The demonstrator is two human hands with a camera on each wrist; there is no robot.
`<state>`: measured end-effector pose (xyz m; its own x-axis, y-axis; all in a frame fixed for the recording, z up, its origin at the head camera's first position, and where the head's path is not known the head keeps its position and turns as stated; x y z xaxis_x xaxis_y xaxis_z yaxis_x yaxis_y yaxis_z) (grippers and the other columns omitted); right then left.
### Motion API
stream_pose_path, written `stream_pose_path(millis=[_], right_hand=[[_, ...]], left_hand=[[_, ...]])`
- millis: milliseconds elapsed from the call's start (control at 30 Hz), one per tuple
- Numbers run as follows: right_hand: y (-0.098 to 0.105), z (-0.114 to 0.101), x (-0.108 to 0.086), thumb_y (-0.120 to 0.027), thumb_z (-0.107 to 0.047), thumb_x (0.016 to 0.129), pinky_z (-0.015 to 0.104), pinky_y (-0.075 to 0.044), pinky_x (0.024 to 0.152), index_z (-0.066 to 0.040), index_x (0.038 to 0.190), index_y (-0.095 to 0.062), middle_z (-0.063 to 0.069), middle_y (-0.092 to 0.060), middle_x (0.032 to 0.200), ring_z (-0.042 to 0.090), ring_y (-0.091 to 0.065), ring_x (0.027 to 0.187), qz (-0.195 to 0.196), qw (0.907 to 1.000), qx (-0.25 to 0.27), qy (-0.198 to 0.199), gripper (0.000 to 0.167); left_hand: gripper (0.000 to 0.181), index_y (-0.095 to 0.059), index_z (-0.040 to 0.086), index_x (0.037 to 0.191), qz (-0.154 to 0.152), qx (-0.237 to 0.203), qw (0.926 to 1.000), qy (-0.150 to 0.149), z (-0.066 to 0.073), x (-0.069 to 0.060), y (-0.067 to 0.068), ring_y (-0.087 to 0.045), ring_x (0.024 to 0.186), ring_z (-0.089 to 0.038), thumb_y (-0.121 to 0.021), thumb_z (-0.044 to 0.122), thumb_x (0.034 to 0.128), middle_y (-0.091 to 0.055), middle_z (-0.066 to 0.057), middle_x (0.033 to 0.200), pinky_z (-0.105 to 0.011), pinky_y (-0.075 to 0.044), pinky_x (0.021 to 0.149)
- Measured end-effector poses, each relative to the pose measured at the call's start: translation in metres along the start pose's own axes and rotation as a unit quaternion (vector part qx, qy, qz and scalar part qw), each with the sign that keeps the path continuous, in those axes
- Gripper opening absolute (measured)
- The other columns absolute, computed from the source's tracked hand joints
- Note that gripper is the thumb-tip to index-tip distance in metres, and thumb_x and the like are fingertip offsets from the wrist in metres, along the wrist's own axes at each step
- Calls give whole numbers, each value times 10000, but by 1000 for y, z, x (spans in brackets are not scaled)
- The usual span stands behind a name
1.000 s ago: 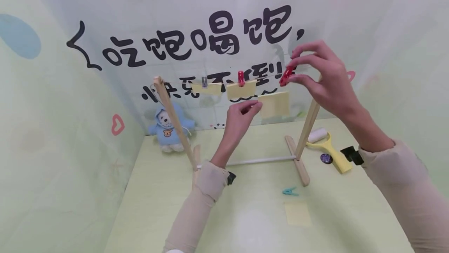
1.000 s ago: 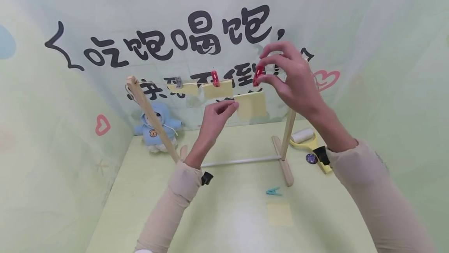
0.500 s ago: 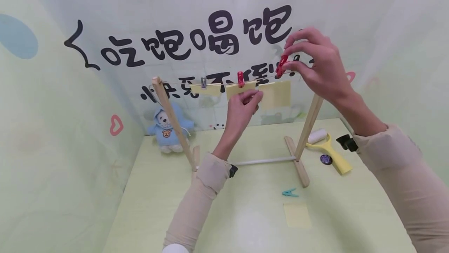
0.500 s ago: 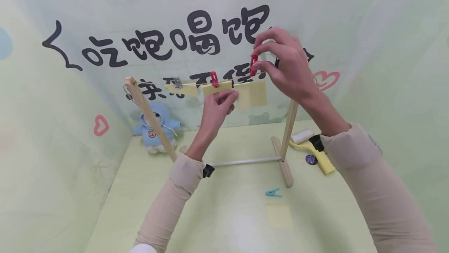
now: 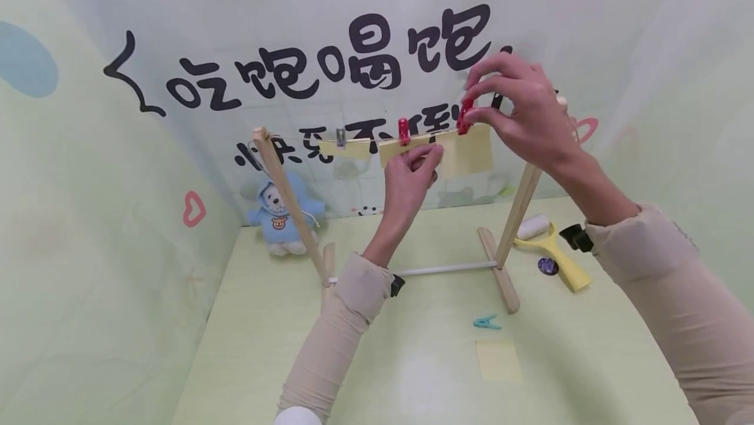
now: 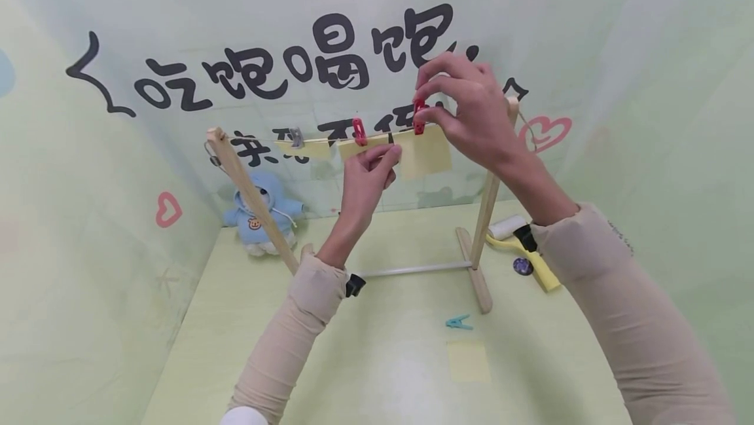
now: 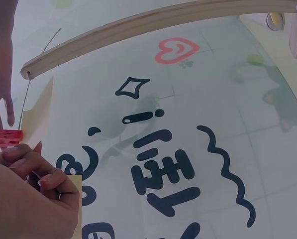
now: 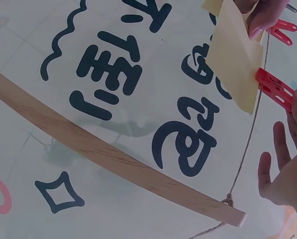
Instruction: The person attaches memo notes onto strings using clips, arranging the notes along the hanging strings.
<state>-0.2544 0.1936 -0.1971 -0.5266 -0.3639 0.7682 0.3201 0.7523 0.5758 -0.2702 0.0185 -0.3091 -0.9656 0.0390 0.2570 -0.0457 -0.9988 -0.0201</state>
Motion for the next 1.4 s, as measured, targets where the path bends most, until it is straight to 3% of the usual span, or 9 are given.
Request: stream_pose_path(millis=[233, 467, 700, 833, 967, 1067, 1200, 1267, 1400], right_hand=[[-4, 1, -3, -864, 59, 890, 542, -267, 1190, 82, 1012, -795, 216, -697, 1195, 384, -581, 1314, -129, 9997, 23, -227, 141], [-7, 3, -2, -879, 54, 882, 541, -311, 1188, 93, 1063, -796, 215, -673, 1188, 398, -578, 1270, -525, 9975, 42, -462, 203], [-6, 7, -7, -869, 26, 910, 443, -423, 1084, 105, 1209, -773, 229, -642, 1273, 388, -567, 1261, -830, 9944, -48, -648, 324], [-3, 7, -11, -867, 13, 917, 471, -435, 1136, 89, 1320, -731, 236, -624, 1383, 406, -601, 1301, -715, 9952, -18, -664, 432], [8, 0, -20, -861, 33, 914, 301, -425, 1148, 84, 1355, -711, 261, -606, 1429, 410, -635, 1289, -227, 9986, -63, -484, 469], [19, -7, -34, -831, 68, 925, 181, -403, 1096, 93, 1327, -719, 283, -629, 1390, 323, -619, 1316, 180, 9993, -136, -282, 418], [30, -16, -66, -795, -12, 986, 185, -384, 1107, 79, 1289, -741, 266, -672, 1345, 88, -557, 1358, 330, 9987, -126, -362, 322], [31, -17, -87, -762, -208, 1059, 176, -387, 1129, 79, 1270, -749, 265, -684, 1322, -6, -536, 1357, 284, 9987, -94, -418, 356], [29, -14, -132, -634, -539, 1086, 115, -409, 1119, 90, 1211, -765, 267, -698, 1243, -60, -557, 1326, 305, 9986, 22, -424, 654]], left_hand=[[248, -808, -31, 1208, 9, 35, 10000, 7, 2, 1, -1, -565, 637, -51, -729, 163, 1077, -662, -23, 747, -166, -448, 620], [250, -806, -32, 1210, -63, 161, 9998, -89, 2, -1, 0, -550, 640, -55, -710, 166, 1090, -619, 23, 705, -179, -404, 602], [246, -793, -42, 1187, -192, 233, 9993, -204, 0, -2, -3, -510, 623, -78, -693, 165, 1101, -534, 57, 634, -211, -312, 567], [249, -787, -47, 1188, -241, 214, 9992, -249, 0, -3, -5, -497, 609, -88, -691, 167, 1102, -528, 46, 625, -229, -280, 556], [254, -783, -47, 1191, -251, 205, 9991, -266, -1, -4, -5, -496, 599, -89, -687, 173, 1105, -534, 46, 625, -237, -271, 552], [257, -778, -52, 1187, -255, 184, 9991, -297, -2, -5, -4, -495, 589, -88, -687, 174, 1105, -532, 49, 615, -242, -273, 554], [260, -771, -62, 1187, -253, 251, 9987, -359, -5, -7, -3, -500, 580, -85, -692, 170, 1099, -536, 60, 603, -241, -296, 568], [256, -769, -61, 1188, -243, 305, 9986, -371, -7, -7, -2, -502, 579, -88, -698, 166, 1094, -537, 64, 602, -239, -300, 571], [242, -767, -66, 1185, -232, 387, 9981, -411, -15, -8, -1, -487, 567, -85, -706, 145, 1086, -523, 70, 593, -235, -289, 562]])
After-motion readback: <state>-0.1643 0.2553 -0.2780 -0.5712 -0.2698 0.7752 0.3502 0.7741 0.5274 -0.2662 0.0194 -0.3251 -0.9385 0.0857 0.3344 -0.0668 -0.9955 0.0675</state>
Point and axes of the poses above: each hand's wrist, its own x-axis towards the middle knuckle, its own y-axis out of the back of the hand, z = x × y, the point moved 4 cm from there along x, towards the middle knuckle
